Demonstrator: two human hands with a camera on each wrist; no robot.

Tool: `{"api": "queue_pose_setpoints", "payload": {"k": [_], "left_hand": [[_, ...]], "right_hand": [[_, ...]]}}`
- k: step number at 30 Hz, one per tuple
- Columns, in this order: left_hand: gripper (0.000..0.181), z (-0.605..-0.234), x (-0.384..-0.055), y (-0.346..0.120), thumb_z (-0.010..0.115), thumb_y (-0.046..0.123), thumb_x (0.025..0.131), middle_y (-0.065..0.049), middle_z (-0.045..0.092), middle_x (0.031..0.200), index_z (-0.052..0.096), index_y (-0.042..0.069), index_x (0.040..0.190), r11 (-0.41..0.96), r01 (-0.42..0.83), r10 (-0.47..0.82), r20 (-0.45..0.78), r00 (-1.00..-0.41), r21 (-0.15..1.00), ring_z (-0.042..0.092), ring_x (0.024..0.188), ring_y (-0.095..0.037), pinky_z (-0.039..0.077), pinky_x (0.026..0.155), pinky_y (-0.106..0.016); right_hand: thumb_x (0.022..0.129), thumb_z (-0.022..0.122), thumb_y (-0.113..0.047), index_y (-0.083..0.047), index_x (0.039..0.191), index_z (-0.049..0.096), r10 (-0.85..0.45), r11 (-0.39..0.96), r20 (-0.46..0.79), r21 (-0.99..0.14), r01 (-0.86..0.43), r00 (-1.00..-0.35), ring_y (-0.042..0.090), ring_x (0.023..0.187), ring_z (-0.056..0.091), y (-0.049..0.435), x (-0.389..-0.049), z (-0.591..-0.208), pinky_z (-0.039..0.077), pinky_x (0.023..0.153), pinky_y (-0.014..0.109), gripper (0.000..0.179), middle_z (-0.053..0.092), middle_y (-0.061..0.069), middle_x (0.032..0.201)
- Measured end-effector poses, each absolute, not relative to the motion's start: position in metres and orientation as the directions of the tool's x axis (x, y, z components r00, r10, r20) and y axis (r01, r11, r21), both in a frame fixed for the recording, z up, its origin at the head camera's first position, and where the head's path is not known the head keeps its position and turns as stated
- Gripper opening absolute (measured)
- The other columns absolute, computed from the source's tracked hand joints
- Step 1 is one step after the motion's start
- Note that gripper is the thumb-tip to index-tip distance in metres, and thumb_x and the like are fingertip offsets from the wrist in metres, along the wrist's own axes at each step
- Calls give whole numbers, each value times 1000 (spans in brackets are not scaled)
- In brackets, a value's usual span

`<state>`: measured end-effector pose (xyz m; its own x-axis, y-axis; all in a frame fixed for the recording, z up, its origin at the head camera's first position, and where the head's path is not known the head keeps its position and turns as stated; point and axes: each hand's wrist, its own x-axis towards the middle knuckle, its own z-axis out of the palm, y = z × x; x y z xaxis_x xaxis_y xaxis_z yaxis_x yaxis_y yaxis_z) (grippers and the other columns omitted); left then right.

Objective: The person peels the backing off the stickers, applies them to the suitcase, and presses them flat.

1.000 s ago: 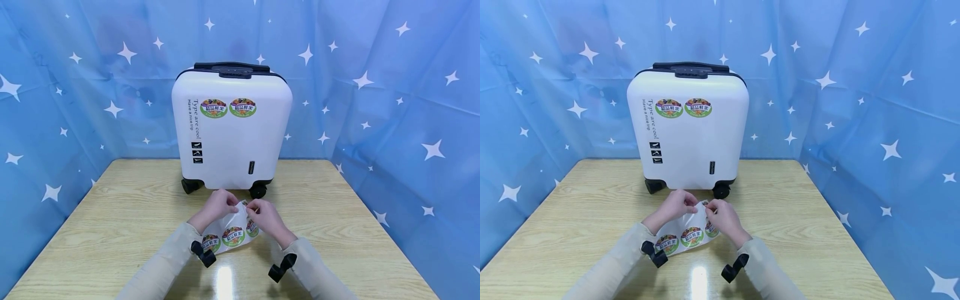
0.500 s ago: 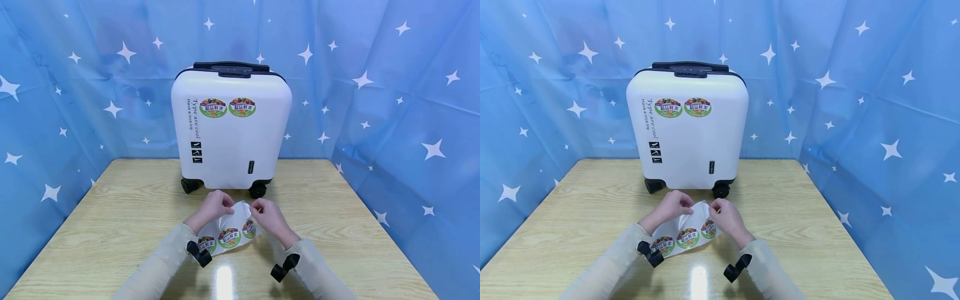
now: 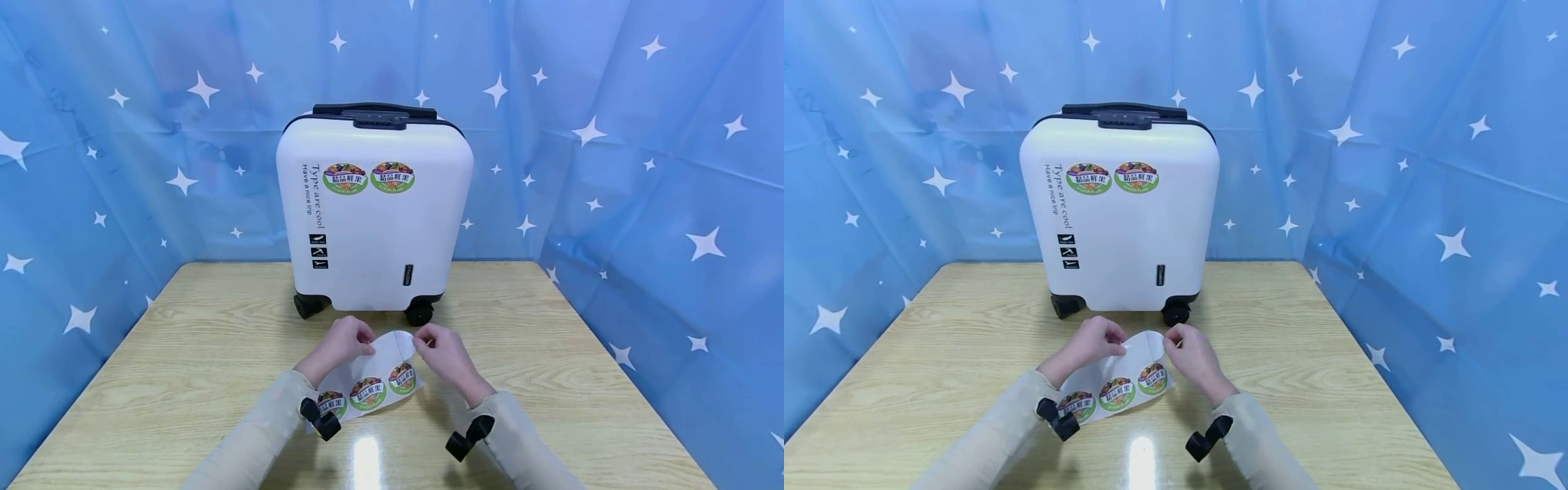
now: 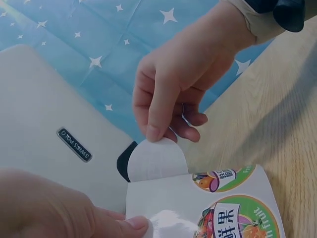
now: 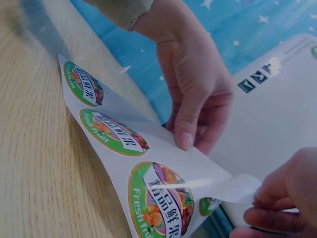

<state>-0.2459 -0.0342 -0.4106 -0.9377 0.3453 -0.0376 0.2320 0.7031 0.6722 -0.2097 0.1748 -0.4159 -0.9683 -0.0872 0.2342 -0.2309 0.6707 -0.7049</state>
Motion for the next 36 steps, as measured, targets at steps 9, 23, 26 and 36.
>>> {"api": "queue_pose_setpoints", "payload": {"k": [9,23,26,36], "left_hand": [[14,-420,-245,-39,76,6,74,1,61,73,71,7,87,707,259,345,0,-939,658,55,66,-12,46,60,-25],[12,-430,-242,-39,78,9,73,3,60,71,70,9,81,734,257,335,-6,-942,629,53,65,-11,45,60,-26],[12,-431,-241,-39,78,9,72,3,60,71,70,8,81,732,260,339,-5,-941,630,53,65,-11,44,59,-26],[12,-435,-241,-38,78,7,71,4,58,69,70,9,80,740,282,358,-3,-934,610,52,65,-11,44,60,-26]], "right_hand": [[85,60,-8,-10,82,66,-74,667,226,-712,-217,-971,12,69,52,178,-209,-415,44,60,27,7,60,-3,76],[85,61,-9,-10,82,67,-38,646,253,-732,-217,-967,13,67,52,186,-209,-412,44,59,27,7,59,-3,73],[85,60,-10,-10,82,67,-31,634,248,-744,-211,-968,13,64,52,188,-209,-411,44,56,27,7,58,-2,70],[88,60,-13,-7,86,66,10,585,216,-793,-170,-976,14,59,56,191,-209,-404,44,52,27,8,59,1,70]]}}
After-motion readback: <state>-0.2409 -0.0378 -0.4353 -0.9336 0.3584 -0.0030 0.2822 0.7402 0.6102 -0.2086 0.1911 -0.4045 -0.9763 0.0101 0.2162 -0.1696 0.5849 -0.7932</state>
